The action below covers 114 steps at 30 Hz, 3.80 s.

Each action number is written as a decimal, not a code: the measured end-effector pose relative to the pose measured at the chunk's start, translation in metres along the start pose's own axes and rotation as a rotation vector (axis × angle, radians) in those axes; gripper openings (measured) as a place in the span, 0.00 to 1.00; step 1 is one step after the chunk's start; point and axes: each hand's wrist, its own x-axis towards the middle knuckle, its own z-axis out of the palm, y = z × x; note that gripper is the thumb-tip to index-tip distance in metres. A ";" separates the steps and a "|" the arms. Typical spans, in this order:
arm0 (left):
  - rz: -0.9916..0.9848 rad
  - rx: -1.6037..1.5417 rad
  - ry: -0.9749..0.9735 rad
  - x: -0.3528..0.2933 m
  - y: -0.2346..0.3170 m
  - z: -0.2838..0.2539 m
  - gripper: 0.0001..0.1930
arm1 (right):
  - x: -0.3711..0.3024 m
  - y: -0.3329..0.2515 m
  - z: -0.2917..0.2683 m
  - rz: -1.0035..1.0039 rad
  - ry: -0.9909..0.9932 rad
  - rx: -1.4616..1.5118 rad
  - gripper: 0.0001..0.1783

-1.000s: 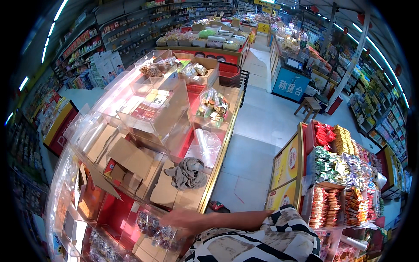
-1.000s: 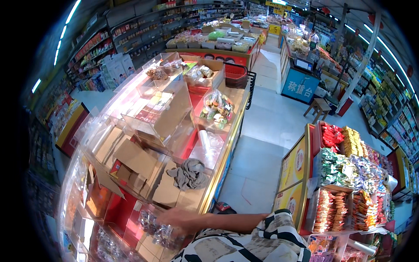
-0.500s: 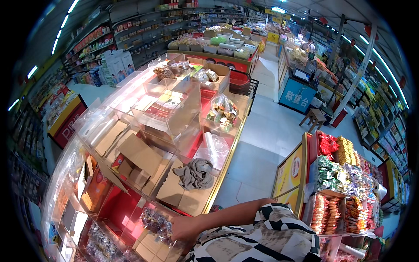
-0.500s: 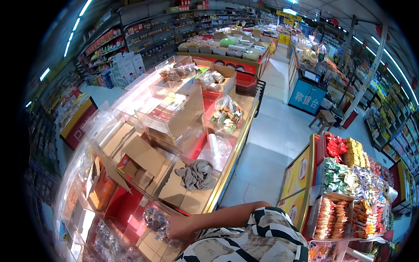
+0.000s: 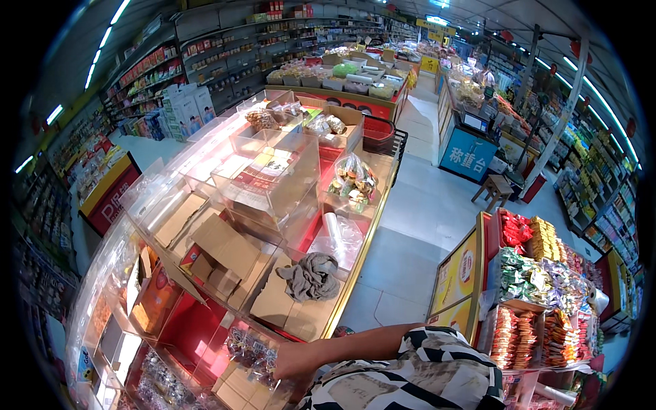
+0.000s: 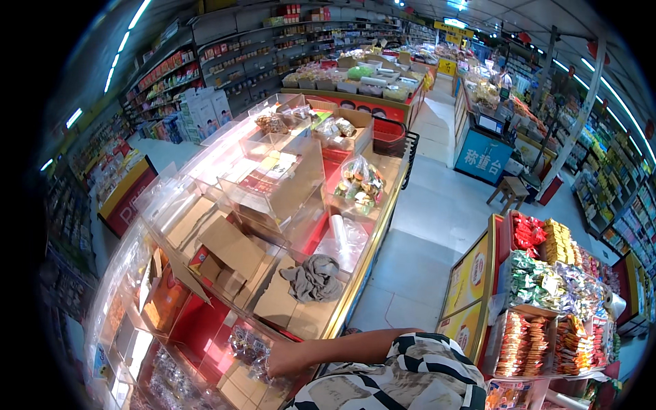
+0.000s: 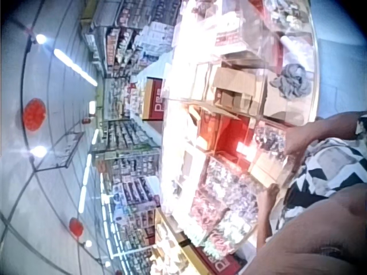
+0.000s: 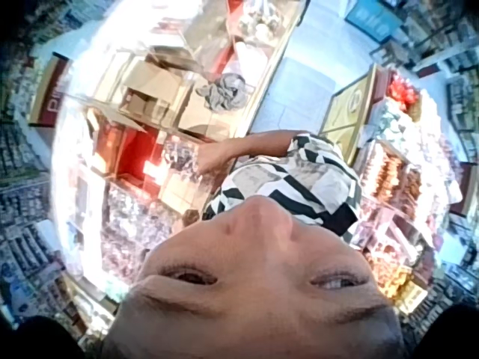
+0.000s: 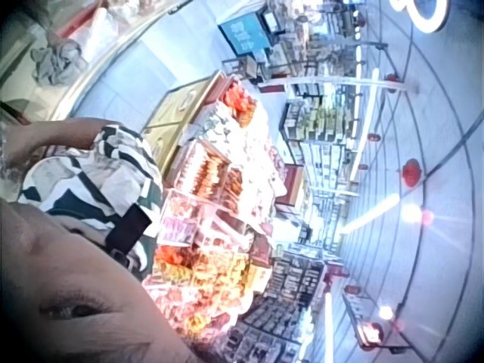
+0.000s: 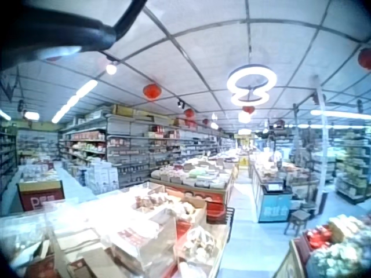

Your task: The person wipes the interior of a red display bin with a cloth, then arranges various packaged snacks and candies into the bin. They handle multiple types of packaged goods, including green-wrapped items and red-wrapped items, placing them neatly into the display.

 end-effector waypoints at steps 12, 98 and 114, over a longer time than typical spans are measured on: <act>-0.066 -0.008 -0.035 0.002 0.041 -0.030 0.09 | -0.011 -0.008 -0.010 0.039 0.060 0.120 0.14; -0.076 -0.055 1.026 0.127 0.030 -0.058 0.10 | 0.109 0.031 0.047 0.403 0.336 -0.158 0.32; -0.231 -0.223 0.518 0.170 0.010 -0.024 0.31 | 0.123 0.053 0.084 0.413 0.217 0.136 0.29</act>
